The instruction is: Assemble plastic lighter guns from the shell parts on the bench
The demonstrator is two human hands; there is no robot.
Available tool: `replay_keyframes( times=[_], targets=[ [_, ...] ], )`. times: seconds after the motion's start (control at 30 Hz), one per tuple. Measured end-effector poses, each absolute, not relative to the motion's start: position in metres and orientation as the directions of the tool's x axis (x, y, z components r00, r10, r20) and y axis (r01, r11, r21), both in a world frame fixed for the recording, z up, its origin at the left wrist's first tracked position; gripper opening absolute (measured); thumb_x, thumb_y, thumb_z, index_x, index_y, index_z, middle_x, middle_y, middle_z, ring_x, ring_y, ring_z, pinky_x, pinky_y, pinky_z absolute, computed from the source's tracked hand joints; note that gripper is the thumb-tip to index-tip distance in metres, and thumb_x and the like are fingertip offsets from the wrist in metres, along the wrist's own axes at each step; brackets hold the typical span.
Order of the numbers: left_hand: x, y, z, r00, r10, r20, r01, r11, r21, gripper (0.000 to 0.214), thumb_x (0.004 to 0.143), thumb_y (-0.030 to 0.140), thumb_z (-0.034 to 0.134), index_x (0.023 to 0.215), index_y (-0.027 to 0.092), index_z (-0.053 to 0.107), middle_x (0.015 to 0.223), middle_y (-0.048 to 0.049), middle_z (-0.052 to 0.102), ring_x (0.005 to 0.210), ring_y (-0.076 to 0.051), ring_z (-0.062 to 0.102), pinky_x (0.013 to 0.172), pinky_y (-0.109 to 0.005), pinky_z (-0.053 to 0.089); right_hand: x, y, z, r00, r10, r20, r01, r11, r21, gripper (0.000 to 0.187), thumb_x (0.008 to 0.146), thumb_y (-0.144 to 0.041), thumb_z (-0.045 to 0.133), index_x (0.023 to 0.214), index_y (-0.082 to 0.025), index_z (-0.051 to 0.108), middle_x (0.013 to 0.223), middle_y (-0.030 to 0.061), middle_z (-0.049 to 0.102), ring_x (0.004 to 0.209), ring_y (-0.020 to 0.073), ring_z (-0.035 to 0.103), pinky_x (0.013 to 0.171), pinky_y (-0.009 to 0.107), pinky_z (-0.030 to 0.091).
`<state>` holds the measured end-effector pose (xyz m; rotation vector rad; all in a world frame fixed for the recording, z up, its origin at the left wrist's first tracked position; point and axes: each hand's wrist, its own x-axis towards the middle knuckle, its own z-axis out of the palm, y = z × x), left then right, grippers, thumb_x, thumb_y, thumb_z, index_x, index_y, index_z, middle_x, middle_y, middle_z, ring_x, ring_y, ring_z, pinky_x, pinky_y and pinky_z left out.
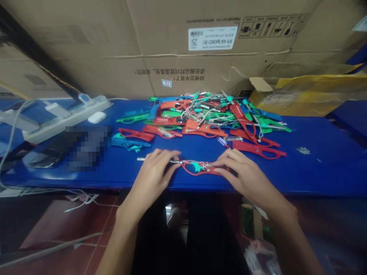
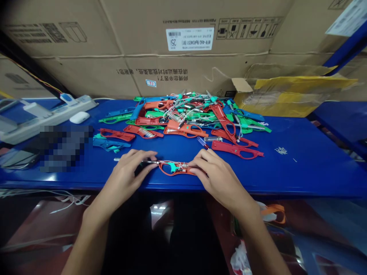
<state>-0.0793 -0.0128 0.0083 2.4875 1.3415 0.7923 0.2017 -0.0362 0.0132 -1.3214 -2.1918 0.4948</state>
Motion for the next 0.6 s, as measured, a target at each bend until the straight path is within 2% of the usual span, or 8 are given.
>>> replay_keyframes(
  times=[0.1,0.37,0.6],
  targets=[
    [-0.077,-0.011,0.017,0.467,0.811,0.353,0.714,-0.581,0.391,0.017,0.101,0.031,0.062,0.116,0.023,0.064,0.115,-0.003,0.072,0.107,-0.022,0.061,0.097,-0.04,0.041,0.196,-0.031,0.011,-0.383,0.89,0.248,0.664,0.452,-0.595,0.013,0.103,-0.027,0.057,0.106,-0.025,0.069,0.106,0.0034,0.065,0.101,0.0191,0.061,0.09,0.034,0.048],
    [-0.042,-0.013,0.018,0.539,0.751,0.38,0.623,-0.66,0.42,0.017,0.098,0.038,0.066,0.108,0.024,0.068,0.133,-0.0051,0.065,0.124,-0.025,0.053,0.104,-0.045,0.04,0.192,-0.025,0.003,-0.398,0.882,0.251,0.581,0.454,-0.676,0.006,0.102,-0.026,0.06,0.104,-0.025,0.065,0.108,0.002,0.063,0.101,0.0168,0.059,0.09,0.032,0.047],
    [-0.043,-0.01,0.011,0.555,0.764,0.327,0.621,-0.643,0.447,0.014,0.1,0.029,0.063,0.114,0.028,0.068,0.139,-0.0046,0.06,0.129,-0.026,0.05,0.106,-0.047,0.04,0.189,-0.029,0.01,-0.411,0.897,0.16,0.565,0.389,-0.728,0.008,0.102,-0.022,0.059,0.096,-0.026,0.062,0.113,-0.0014,0.063,0.104,0.0136,0.058,0.091,0.027,0.045]
  ],
)
